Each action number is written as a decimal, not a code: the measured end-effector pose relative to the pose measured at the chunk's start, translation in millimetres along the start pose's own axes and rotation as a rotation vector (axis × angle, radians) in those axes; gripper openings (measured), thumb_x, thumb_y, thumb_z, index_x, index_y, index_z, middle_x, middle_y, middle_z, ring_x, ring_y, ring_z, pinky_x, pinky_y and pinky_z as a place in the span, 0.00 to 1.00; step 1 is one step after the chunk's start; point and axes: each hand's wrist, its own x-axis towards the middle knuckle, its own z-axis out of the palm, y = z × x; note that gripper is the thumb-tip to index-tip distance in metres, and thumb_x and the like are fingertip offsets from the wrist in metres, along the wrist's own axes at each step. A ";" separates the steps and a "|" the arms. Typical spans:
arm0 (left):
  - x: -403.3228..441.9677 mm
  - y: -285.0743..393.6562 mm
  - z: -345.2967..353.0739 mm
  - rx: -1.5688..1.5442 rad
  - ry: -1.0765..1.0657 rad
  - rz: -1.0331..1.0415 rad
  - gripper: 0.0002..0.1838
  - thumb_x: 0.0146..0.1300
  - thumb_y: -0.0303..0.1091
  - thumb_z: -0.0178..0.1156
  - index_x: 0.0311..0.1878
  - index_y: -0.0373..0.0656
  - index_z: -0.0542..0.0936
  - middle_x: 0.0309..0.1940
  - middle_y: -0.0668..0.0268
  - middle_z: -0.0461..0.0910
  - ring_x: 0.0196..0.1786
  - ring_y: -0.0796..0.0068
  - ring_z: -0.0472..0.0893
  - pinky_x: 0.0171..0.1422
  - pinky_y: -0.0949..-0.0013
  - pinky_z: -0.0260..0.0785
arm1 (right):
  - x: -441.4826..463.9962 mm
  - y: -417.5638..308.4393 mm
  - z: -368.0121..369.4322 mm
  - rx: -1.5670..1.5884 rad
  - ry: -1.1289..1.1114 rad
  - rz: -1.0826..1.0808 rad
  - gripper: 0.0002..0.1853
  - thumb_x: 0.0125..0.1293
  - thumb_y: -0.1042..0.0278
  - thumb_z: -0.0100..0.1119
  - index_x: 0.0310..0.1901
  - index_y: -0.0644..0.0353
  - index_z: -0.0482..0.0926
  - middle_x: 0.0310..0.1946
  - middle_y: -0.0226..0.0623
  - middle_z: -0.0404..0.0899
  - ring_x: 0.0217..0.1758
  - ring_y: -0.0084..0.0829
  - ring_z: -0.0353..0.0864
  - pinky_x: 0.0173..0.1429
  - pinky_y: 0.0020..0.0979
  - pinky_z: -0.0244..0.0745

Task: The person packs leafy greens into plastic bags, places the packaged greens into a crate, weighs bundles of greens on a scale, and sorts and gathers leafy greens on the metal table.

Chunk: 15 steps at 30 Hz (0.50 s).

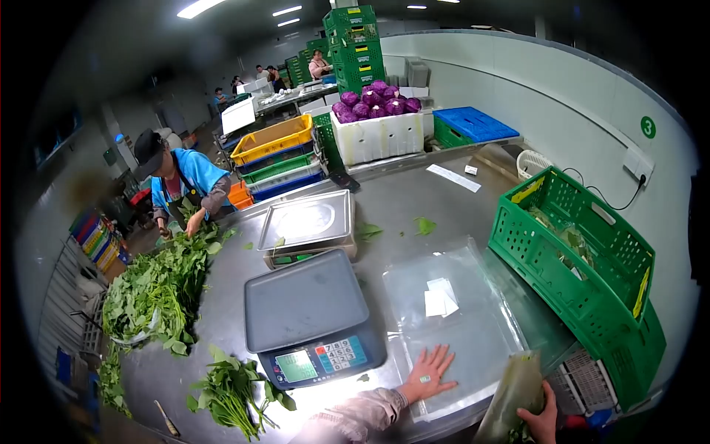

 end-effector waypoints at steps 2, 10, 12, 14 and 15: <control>8.4 -3.8 -0.5 0.015 0.044 0.021 0.39 0.64 0.57 0.51 0.72 0.41 0.58 0.73 0.49 0.51 0.76 0.51 0.52 0.74 0.43 0.44 | -1.6 -10.1 5.2 0.109 -0.068 0.043 0.45 0.51 0.69 0.73 0.70 0.62 0.58 0.65 0.47 0.65 0.65 0.37 0.66 0.66 0.33 0.64; 14.3 9.5 21.1 -0.114 0.095 0.267 0.24 0.58 0.39 0.58 0.56 0.36 0.73 0.61 0.51 0.70 0.64 0.51 0.69 0.67 0.55 0.63 | 2.3 -21.6 10.7 0.083 -0.132 -0.019 0.47 0.50 0.68 0.73 0.70 0.61 0.57 0.64 0.49 0.67 0.64 0.39 0.69 0.64 0.35 0.66; 14.1 14.7 23.5 -0.112 0.057 0.260 0.24 0.56 0.38 0.59 0.55 0.36 0.73 0.60 0.51 0.71 0.63 0.51 0.70 0.65 0.56 0.65 | 4.8 -23.4 10.6 0.069 -0.124 -0.041 0.48 0.46 0.67 0.75 0.69 0.63 0.59 0.62 0.49 0.68 0.63 0.38 0.70 0.65 0.35 0.66; 5.6 15.5 30.3 -0.143 -0.057 0.269 0.22 0.55 0.36 0.59 0.52 0.36 0.75 0.60 0.51 0.71 0.63 0.51 0.71 0.63 0.57 0.67 | 10.1 -25.3 20.2 0.120 -0.114 -0.052 0.51 0.39 0.68 0.77 0.67 0.65 0.61 0.59 0.48 0.71 0.61 0.37 0.73 0.65 0.34 0.67; 6.9 13.4 34.8 -0.167 -0.044 0.238 0.21 0.55 0.35 0.59 0.51 0.36 0.75 0.59 0.51 0.71 0.63 0.50 0.70 0.63 0.56 0.67 | 11.5 -24.0 20.5 0.114 -0.114 -0.067 0.51 0.38 0.67 0.77 0.67 0.65 0.61 0.59 0.48 0.71 0.61 0.37 0.73 0.64 0.34 0.67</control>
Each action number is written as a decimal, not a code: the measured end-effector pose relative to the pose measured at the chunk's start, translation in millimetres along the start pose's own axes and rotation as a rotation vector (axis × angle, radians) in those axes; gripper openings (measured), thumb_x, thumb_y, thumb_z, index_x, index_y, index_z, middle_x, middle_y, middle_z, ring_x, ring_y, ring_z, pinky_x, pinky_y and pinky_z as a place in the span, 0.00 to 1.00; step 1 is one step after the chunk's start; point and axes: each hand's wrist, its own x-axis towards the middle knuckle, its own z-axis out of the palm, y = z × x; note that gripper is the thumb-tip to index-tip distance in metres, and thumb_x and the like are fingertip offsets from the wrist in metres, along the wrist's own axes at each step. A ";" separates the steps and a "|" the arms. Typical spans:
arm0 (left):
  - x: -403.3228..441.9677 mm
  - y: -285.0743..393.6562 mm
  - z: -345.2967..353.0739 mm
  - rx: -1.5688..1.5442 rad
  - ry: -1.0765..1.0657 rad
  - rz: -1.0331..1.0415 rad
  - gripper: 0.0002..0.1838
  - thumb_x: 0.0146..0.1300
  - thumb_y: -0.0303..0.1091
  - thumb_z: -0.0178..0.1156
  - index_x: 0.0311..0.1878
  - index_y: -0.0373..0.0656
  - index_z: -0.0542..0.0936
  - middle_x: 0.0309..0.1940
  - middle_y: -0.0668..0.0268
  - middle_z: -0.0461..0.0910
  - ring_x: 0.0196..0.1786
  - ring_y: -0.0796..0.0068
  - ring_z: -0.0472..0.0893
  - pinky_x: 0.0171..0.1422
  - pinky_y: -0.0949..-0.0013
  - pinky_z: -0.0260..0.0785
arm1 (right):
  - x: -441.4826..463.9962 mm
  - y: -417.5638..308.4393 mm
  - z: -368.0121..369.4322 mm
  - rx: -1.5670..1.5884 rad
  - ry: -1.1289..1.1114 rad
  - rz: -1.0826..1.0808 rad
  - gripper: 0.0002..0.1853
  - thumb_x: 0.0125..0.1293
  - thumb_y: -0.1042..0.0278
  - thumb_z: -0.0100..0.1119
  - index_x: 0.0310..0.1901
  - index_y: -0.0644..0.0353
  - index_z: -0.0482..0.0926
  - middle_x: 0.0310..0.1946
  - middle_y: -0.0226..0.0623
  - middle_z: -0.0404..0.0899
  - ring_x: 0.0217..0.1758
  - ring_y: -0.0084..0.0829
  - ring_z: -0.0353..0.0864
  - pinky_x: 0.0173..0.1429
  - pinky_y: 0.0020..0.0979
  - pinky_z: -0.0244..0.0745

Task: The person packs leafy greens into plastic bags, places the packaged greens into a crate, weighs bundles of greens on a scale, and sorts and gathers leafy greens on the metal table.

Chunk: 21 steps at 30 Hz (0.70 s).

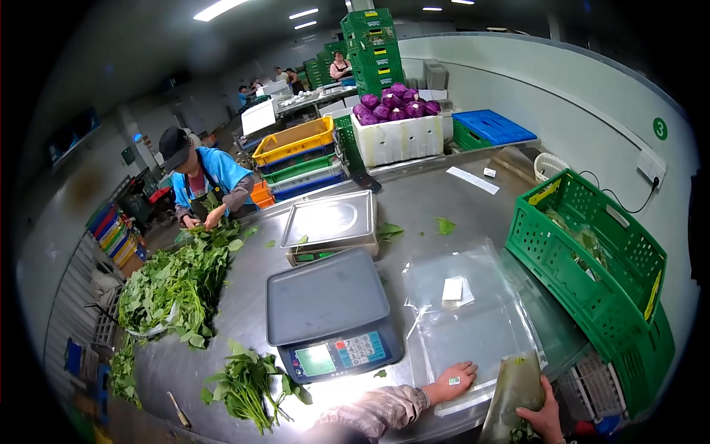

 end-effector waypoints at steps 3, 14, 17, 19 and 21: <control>2.4 0.0 -8.2 -0.047 0.046 -0.067 0.18 0.54 0.34 0.59 0.47 0.36 0.78 0.58 0.51 0.73 0.63 0.50 0.70 0.63 0.55 0.66 | -1.3 6.3 0.7 -0.105 -0.015 -0.030 0.50 0.41 0.65 0.77 0.68 0.63 0.61 0.59 0.49 0.71 0.61 0.38 0.72 0.64 0.35 0.68; 20.5 -3.4 -20.1 -0.485 0.132 -0.418 0.12 0.60 0.39 0.58 0.37 0.41 0.82 0.35 0.56 0.82 0.42 0.58 0.83 0.49 0.63 0.74 | -9.9 -28.5 11.6 -0.386 -0.067 -0.039 0.46 0.45 0.66 0.75 0.67 0.61 0.62 0.60 0.49 0.71 0.61 0.42 0.72 0.63 0.38 0.68; 26.4 -13.5 -20.4 -0.720 0.142 -0.557 0.15 0.63 0.43 0.56 0.38 0.39 0.81 0.31 0.53 0.82 0.37 0.53 0.83 0.45 0.59 0.74 | -11.8 -59.1 21.0 -0.425 -0.165 0.010 0.46 0.45 0.67 0.75 0.67 0.62 0.62 0.60 0.49 0.72 0.61 0.42 0.73 0.63 0.37 0.68; 26.6 -10.9 -25.5 -0.637 0.191 -0.558 0.15 0.64 0.43 0.56 0.41 0.40 0.80 0.30 0.53 0.82 0.37 0.52 0.82 0.44 0.58 0.73 | -4.1 -34.0 18.2 -0.311 -0.154 0.006 0.46 0.45 0.68 0.76 0.67 0.61 0.63 0.59 0.49 0.72 0.61 0.41 0.73 0.63 0.37 0.68; 25.2 -10.0 -36.8 -0.524 0.194 -0.522 0.15 0.64 0.42 0.56 0.43 0.40 0.79 0.32 0.53 0.82 0.39 0.52 0.82 0.45 0.58 0.73 | 4.3 -1.7 15.4 -0.188 -0.128 -0.033 0.45 0.46 0.69 0.75 0.67 0.61 0.63 0.58 0.49 0.73 0.60 0.41 0.73 0.62 0.36 0.68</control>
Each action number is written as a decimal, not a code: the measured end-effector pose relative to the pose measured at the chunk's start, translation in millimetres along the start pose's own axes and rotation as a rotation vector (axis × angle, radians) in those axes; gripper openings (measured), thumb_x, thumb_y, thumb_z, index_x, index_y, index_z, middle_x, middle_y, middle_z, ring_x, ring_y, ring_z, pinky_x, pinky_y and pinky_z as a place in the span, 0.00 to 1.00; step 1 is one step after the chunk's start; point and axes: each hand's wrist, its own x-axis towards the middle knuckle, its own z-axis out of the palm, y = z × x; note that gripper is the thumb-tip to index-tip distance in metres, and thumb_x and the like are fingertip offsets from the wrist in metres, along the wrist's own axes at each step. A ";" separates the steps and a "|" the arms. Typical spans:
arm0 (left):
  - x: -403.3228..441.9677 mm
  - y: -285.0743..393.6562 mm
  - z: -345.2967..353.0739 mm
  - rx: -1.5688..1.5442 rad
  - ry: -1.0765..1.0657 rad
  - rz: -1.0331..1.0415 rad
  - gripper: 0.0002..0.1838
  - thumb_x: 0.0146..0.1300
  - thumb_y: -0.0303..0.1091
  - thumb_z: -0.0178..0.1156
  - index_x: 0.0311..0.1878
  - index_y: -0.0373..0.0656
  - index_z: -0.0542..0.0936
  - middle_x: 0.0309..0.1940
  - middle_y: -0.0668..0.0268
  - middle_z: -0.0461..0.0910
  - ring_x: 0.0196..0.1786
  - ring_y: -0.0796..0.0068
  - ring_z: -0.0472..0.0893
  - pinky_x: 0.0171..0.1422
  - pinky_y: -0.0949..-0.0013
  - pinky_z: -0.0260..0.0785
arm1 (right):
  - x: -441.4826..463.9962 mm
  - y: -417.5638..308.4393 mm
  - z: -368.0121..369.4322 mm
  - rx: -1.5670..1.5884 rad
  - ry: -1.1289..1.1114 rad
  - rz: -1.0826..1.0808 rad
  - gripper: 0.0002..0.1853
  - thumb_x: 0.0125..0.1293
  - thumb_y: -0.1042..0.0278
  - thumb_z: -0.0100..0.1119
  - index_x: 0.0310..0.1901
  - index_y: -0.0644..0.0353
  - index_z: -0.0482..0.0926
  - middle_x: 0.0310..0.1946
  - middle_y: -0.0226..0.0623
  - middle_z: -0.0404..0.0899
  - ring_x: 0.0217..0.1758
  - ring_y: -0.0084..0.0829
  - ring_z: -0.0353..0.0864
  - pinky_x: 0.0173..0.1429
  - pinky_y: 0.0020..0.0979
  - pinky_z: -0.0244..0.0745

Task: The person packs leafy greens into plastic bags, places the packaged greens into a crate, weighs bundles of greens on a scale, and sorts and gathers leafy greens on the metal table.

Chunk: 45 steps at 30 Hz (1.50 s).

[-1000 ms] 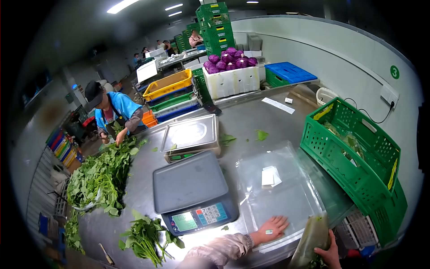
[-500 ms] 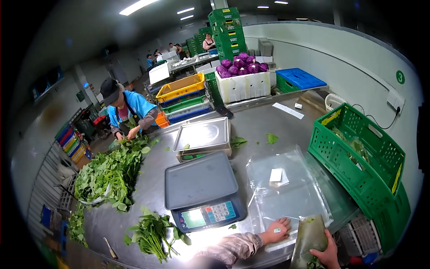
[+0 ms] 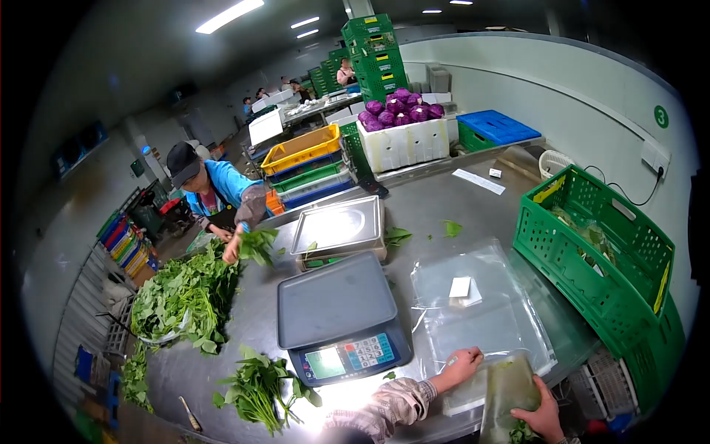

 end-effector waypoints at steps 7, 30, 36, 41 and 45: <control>-18.0 -3.5 7.1 0.524 -0.084 0.401 0.14 0.62 0.37 0.57 0.46 0.39 0.78 0.51 0.52 0.77 0.53 0.53 0.78 0.56 0.59 0.70 | -7.7 -39.8 -3.0 -0.063 0.027 0.078 0.42 0.49 0.72 0.73 0.67 0.62 0.63 0.58 0.48 0.73 0.60 0.39 0.73 0.63 0.34 0.67; -7.7 65.6 -41.6 -0.116 0.079 0.069 0.12 0.66 0.36 0.56 0.41 0.37 0.82 0.24 0.60 0.81 0.26 0.71 0.79 0.35 0.65 0.73 | -5.4 -17.1 21.4 -0.123 0.136 -0.011 0.45 0.44 0.44 0.73 0.65 0.51 0.67 0.53 0.51 0.74 0.55 0.48 0.76 0.58 0.41 0.72; -1.3 38.9 -35.5 -0.140 0.040 0.034 0.12 0.63 0.36 0.61 0.40 0.36 0.83 0.32 0.55 0.84 0.35 0.71 0.83 0.46 0.71 0.74 | -27.5 -3.1 16.7 0.020 0.308 -0.020 0.44 0.45 0.55 0.76 0.65 0.57 0.67 0.55 0.49 0.73 0.55 0.45 0.77 0.59 0.36 0.72; -4.0 36.6 -33.0 0.007 -0.247 0.021 0.15 0.63 0.39 0.59 0.44 0.37 0.82 0.40 0.53 0.83 0.43 0.63 0.83 0.51 0.65 0.74 | -28.0 -8.8 18.9 -0.003 0.322 -0.034 0.44 0.45 0.56 0.76 0.65 0.59 0.67 0.56 0.49 0.73 0.57 0.43 0.77 0.58 0.36 0.72; -15.4 29.8 -7.3 0.299 -0.125 0.291 0.11 0.58 0.35 0.57 0.35 0.38 0.81 0.40 0.54 0.81 0.43 0.54 0.81 0.49 0.58 0.74 | -39.3 21.7 23.9 0.312 0.414 0.082 0.44 0.47 0.64 0.75 0.66 0.64 0.64 0.58 0.45 0.72 0.60 0.34 0.74 0.63 0.32 0.69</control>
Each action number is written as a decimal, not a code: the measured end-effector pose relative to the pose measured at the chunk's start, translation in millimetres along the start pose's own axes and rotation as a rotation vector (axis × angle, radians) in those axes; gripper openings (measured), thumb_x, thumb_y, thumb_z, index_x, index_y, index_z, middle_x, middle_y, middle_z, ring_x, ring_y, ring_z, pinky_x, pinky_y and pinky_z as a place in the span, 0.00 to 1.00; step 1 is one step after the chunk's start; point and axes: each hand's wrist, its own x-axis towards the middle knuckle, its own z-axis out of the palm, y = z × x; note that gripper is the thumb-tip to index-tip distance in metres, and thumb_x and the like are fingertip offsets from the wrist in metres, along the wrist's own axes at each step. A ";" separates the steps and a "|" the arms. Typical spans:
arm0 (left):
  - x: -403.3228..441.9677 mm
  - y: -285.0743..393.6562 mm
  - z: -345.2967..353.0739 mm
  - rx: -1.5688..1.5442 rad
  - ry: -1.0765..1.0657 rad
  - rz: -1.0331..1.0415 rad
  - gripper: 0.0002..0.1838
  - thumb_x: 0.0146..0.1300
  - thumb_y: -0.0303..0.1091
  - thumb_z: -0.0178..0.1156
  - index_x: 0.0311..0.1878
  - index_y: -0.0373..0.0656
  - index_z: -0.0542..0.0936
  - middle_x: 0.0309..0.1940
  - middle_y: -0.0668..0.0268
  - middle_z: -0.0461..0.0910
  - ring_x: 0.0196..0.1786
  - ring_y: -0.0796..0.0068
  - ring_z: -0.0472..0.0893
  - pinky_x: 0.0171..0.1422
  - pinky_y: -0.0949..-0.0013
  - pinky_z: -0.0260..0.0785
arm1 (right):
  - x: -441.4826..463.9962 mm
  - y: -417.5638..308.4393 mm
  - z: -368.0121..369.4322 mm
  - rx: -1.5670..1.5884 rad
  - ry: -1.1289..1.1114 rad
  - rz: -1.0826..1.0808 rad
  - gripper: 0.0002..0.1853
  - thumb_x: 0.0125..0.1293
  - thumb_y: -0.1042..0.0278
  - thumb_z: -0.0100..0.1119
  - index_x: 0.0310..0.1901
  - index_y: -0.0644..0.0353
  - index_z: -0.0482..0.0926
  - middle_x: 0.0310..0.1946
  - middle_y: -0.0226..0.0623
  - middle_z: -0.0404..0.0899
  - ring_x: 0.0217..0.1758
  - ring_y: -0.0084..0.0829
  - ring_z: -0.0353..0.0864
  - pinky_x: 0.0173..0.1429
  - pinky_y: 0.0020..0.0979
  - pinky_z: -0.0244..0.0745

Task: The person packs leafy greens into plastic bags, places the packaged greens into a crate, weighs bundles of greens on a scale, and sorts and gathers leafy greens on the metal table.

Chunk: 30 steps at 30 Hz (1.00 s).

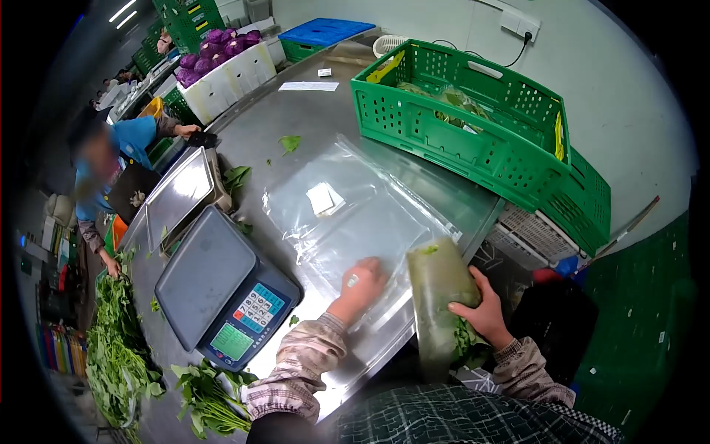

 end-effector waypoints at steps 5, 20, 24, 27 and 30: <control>-3.8 -3.7 28.5 0.250 0.024 0.109 0.07 0.54 0.34 0.57 0.26 0.40 0.78 0.37 0.57 0.80 0.40 0.54 0.80 0.46 0.56 0.73 | -17.1 14.7 -7.4 0.063 0.158 0.063 0.44 0.47 0.67 0.75 0.66 0.68 0.62 0.59 0.44 0.71 0.60 0.33 0.73 0.62 0.31 0.69; 7.6 45.1 -39.2 -0.129 0.361 0.067 0.02 0.58 0.29 0.59 0.33 0.43 0.78 0.22 0.58 0.78 0.25 0.56 0.79 0.31 0.60 0.72 | 6.2 -36.4 13.4 -0.644 -0.222 -0.455 0.47 0.41 0.45 0.73 0.65 0.50 0.66 0.59 0.44 0.68 0.48 0.50 0.78 0.51 0.45 0.75; -8.7 66.1 -60.9 0.174 0.441 0.341 0.06 0.47 0.24 0.59 0.30 0.44 0.75 0.21 0.61 0.75 0.24 0.60 0.78 0.28 0.60 0.70 | 24.0 -38.3 26.7 -0.568 -0.186 -0.374 0.54 0.38 0.46 0.75 0.70 0.46 0.59 0.69 0.49 0.54 0.49 0.56 0.78 0.52 0.48 0.76; -21.6 76.1 -54.9 0.147 0.291 0.581 0.11 0.47 0.25 0.57 0.37 0.38 0.75 0.37 0.54 0.79 0.41 0.56 0.81 0.45 0.60 0.73 | 27.3 -52.8 42.7 -0.529 -0.250 -0.293 0.60 0.36 0.49 0.78 0.72 0.49 0.53 0.72 0.54 0.49 0.59 0.51 0.74 0.59 0.44 0.73; -48.4 67.9 -28.8 0.239 0.255 0.679 0.18 0.51 0.26 0.55 0.48 0.35 0.75 0.53 0.48 0.76 0.56 0.52 0.76 0.58 0.55 0.70 | 43.7 -28.3 49.1 -0.560 -0.163 -0.198 0.58 0.38 0.46 0.77 0.72 0.49 0.55 0.70 0.53 0.54 0.60 0.50 0.73 0.60 0.43 0.72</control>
